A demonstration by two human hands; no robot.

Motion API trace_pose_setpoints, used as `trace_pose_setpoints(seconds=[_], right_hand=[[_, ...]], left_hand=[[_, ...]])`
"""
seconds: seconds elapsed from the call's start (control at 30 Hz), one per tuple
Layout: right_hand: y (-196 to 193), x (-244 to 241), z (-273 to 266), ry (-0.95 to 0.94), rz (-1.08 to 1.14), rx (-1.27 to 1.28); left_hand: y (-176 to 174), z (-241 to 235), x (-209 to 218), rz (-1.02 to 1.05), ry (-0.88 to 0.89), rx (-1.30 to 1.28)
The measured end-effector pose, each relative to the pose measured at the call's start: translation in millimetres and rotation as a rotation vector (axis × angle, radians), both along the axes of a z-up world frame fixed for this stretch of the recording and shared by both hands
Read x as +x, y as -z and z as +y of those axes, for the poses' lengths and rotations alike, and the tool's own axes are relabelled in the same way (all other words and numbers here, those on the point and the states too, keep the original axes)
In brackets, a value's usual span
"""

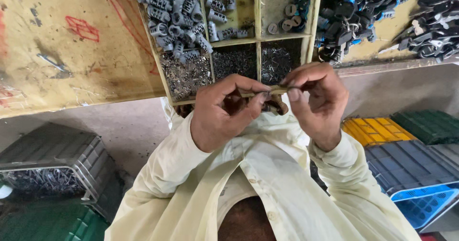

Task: The person repeatedly picks up small metal lock cylinders and pins from a compartmentalized tray, inserts the pins into the cylinders, and places the assembled units back on the work surface. The hands work continuously with the components without using any tools.

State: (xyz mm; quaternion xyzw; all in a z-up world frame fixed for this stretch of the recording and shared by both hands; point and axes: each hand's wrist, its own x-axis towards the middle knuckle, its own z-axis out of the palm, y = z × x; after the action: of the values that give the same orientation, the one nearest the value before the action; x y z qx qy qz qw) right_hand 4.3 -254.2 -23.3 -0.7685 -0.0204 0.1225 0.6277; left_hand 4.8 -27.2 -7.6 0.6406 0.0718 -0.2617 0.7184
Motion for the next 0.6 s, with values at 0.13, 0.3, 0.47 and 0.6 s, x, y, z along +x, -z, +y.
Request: trace_pose_setpoints(seconds=[0.13,0.3,0.47,0.6], right_hand=[[10,-10,7,0.039,0.047,0.082],[1,-5,16,0.014,-0.078,-0.077],[-20,16,18,-0.084,-0.297,-0.368],[-24,28,13,-0.115,-0.396,-0.676]], left_hand=[[6,-3,-4,0.051,-0.045,-0.227],[4,-6,-4,0.013,-0.065,-0.076],[-5,-7,4,-0.269,-0.075,0.253],[-10,-4,9,-0.151,-0.078,0.25]])
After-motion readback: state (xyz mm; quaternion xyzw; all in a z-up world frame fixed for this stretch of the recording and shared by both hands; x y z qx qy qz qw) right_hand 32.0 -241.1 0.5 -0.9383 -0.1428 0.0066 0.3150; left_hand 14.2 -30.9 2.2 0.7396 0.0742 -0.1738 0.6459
